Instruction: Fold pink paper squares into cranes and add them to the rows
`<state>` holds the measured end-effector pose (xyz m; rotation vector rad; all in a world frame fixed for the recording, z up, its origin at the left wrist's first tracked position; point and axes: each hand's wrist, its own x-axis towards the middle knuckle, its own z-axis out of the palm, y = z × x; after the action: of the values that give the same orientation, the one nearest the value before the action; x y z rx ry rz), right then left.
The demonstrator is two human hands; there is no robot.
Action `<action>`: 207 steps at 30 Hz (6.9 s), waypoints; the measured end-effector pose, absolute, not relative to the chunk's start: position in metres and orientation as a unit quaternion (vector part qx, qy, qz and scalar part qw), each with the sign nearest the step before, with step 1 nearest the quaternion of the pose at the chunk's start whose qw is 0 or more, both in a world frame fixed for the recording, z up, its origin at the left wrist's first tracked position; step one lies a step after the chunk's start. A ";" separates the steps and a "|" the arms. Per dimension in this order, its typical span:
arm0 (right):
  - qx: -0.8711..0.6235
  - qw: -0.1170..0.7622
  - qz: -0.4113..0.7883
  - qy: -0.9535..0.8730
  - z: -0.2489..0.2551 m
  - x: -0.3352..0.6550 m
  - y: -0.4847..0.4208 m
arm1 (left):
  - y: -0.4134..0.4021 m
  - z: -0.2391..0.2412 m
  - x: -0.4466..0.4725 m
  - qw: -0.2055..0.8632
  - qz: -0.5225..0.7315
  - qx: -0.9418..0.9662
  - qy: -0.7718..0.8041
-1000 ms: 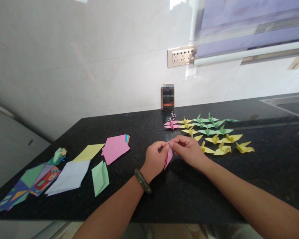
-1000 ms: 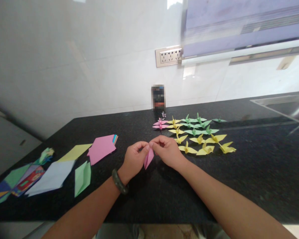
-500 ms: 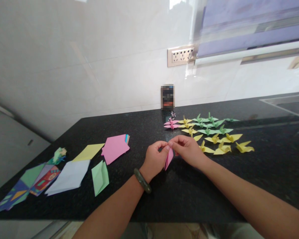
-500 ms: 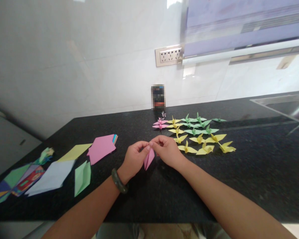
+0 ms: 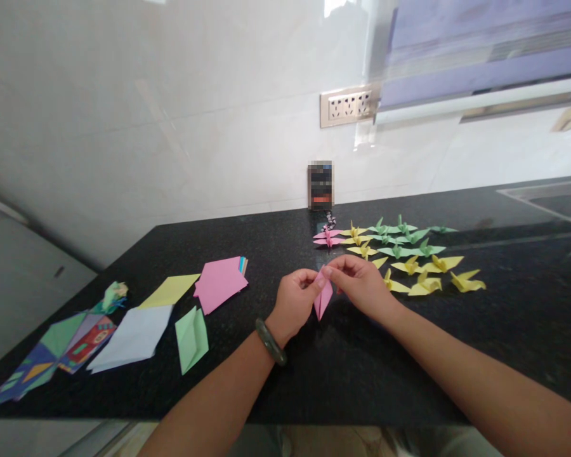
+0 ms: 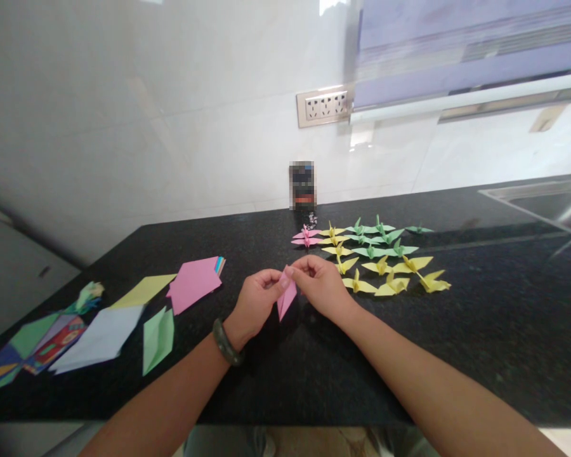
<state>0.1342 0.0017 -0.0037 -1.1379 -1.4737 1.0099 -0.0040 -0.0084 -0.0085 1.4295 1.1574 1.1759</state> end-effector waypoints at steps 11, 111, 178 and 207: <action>-0.494 0.363 0.529 -0.587 -0.011 0.129 -0.001 | 0.001 -0.021 -0.009 0.378 0.578 0.558 0.460; -0.419 0.501 0.371 -0.660 -0.006 0.142 0.008 | -0.007 -0.017 -0.007 0.416 0.513 0.647 0.382; -0.279 0.469 0.258 -0.797 0.000 0.156 0.013 | 0.000 -0.005 -0.021 0.331 0.460 0.672 0.478; -0.310 0.412 0.244 -0.821 0.000 0.159 0.014 | 0.001 0.006 -0.026 0.586 0.383 0.559 0.445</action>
<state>0.1593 0.0138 -0.0003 -0.7806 -2.0670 0.6135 -0.0258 0.0015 0.0057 1.3028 1.0380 0.8921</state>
